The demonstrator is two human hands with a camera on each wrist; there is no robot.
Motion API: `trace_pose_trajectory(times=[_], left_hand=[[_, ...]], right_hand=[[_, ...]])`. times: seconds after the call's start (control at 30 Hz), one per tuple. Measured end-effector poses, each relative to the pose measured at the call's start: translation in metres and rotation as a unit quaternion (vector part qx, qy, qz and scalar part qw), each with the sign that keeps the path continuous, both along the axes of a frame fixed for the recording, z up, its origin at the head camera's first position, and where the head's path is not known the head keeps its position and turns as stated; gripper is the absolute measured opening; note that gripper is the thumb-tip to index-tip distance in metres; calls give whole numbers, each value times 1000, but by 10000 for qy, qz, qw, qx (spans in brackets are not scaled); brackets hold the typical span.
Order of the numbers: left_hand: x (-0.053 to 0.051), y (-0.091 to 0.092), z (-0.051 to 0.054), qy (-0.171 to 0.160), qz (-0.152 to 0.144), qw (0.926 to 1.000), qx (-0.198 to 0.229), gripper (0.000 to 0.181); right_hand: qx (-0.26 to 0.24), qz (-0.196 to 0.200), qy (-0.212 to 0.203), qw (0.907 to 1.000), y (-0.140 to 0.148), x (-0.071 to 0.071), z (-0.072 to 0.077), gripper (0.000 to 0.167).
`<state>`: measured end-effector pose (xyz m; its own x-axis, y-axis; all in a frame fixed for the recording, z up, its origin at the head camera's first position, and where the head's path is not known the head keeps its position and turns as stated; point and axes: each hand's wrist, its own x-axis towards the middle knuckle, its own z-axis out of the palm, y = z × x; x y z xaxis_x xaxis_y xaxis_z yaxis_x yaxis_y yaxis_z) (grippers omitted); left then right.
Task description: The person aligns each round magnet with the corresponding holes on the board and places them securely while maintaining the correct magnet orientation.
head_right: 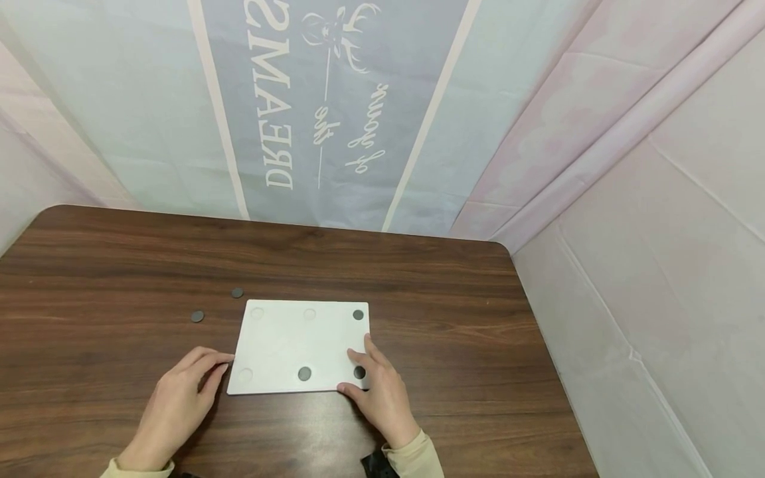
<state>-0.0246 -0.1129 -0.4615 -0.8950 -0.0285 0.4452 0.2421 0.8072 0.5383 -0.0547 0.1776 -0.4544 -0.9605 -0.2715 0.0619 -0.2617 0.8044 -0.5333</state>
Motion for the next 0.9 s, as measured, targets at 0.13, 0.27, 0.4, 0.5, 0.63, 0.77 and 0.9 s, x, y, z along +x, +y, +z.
trace_pose_trajectory(times=[0.13,0.27,0.4,0.5,0.63,0.77,0.9], left_hand=[[0,1,0,5,-19,10000,-51,23],[0,1,0,29,-62,9999,-110,23],[-1,1,-1,128,-117,9998,-138,22],[-1,2,-2,142,-164,9997,-133,22],[-1,4,-2,22,-213,9997,-107,23],[0,5,-1,-49,-238,9997,-84,22],[-1,6,-1,-49,-269,9996,-93,22]], right_hand=[[0,-4,-4,10000,0,0,0,52],[14,-3,6,10000,0,0,0,52],[13,-5,2,10000,0,0,0,52],[7,5,-2,10000,0,1,0,52],[16,4,-1,10000,0,0,-1,52],[34,0,5,10000,0,0,-1,52],[37,-2,11,10000,0,0,-1,52]])
